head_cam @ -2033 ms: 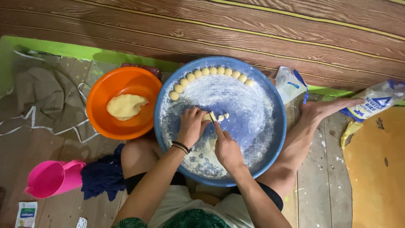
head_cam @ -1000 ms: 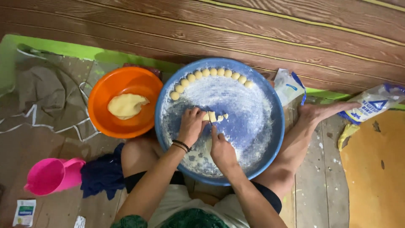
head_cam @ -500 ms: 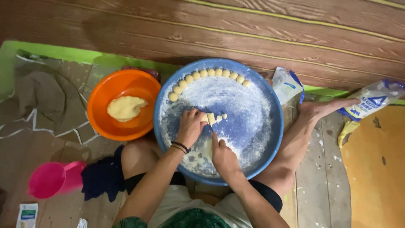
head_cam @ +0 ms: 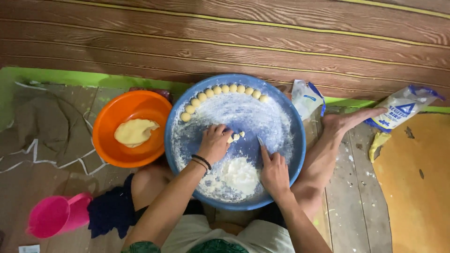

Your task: Shaping small pieces of dough into uniform balls and arranging them in a floured tray.

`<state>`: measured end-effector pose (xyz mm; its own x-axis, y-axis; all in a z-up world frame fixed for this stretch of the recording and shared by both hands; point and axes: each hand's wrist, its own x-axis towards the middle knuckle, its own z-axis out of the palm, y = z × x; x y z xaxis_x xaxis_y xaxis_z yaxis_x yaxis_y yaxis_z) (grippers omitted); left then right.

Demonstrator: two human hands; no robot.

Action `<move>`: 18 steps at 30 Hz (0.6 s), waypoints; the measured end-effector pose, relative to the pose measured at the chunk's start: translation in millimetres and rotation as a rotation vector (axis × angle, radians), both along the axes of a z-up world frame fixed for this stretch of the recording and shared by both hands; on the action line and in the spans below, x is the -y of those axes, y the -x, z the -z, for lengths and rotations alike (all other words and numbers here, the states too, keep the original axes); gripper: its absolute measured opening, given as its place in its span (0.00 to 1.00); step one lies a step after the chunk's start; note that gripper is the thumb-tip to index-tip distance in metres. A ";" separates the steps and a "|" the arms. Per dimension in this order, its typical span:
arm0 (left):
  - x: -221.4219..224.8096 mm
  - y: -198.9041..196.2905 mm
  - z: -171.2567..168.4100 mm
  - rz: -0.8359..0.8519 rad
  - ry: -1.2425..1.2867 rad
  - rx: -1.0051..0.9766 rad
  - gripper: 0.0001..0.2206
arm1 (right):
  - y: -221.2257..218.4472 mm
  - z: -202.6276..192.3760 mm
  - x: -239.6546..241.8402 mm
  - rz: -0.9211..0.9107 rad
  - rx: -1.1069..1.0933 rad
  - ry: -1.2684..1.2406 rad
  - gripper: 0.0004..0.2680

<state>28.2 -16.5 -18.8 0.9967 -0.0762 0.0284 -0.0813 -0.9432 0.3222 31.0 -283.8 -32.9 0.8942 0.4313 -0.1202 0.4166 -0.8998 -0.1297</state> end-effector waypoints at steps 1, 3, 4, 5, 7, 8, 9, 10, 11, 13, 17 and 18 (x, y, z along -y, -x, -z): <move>-0.5 -2.6 1.2 0.003 -0.009 0.010 0.17 | 2.2 2.5 -0.1 0.011 -0.009 0.031 0.29; -6.2 -16.2 19.0 0.007 -0.021 0.025 0.15 | -1.0 6.6 -3.8 0.022 -0.013 0.058 0.30; -7.4 -21.0 37.3 0.008 -0.033 0.160 0.16 | 0.4 8.1 -3.4 0.031 -0.002 0.055 0.27; -8.4 -26.0 55.7 0.009 -0.045 0.295 0.17 | 1.5 9.7 -3.0 0.041 0.008 0.052 0.24; -1.3 -16.7 10.1 -0.024 0.103 0.336 0.15 | -2.0 -21.0 -23.0 0.066 -0.035 0.046 0.21; 1.3 -11.8 -12.6 -0.053 0.248 0.373 0.13 | -2.3 -35.5 -33.9 0.095 -0.080 0.034 0.19; 5.6 -3.9 -24.5 -0.046 0.247 0.371 0.13 | -5.5 -31.7 -40.7 0.102 -0.081 0.032 0.19; 7.6 3.9 -36.8 -0.160 0.515 0.272 0.14 | -8.9 -27.5 -49.8 0.029 0.019 -0.130 0.20; 9.3 12.0 -49.0 -0.276 0.780 0.166 0.17 | -12.2 -23.4 -59.3 -0.042 0.122 -0.291 0.21; 10.6 28.6 -51.5 -0.348 0.958 0.072 0.17 | -18.4 -24.8 -76.3 -0.059 0.130 -0.340 0.21; 13.9 46.3 -51.3 -0.543 1.563 -0.144 0.17 | -42.8 31.7 -101.6 -0.139 0.389 -0.307 0.13; 13.3 49.3 -56.2 -0.549 1.562 -0.136 0.17 | -44.7 28.7 -100.2 -0.148 0.389 -0.312 0.13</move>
<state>-21.1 -29.7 37.3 0.8949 0.2784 -0.3489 0.2356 0.3692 0.8990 75.7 -183.6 -61.6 0.7740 0.5187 0.3631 0.6071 -0.7708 -0.1931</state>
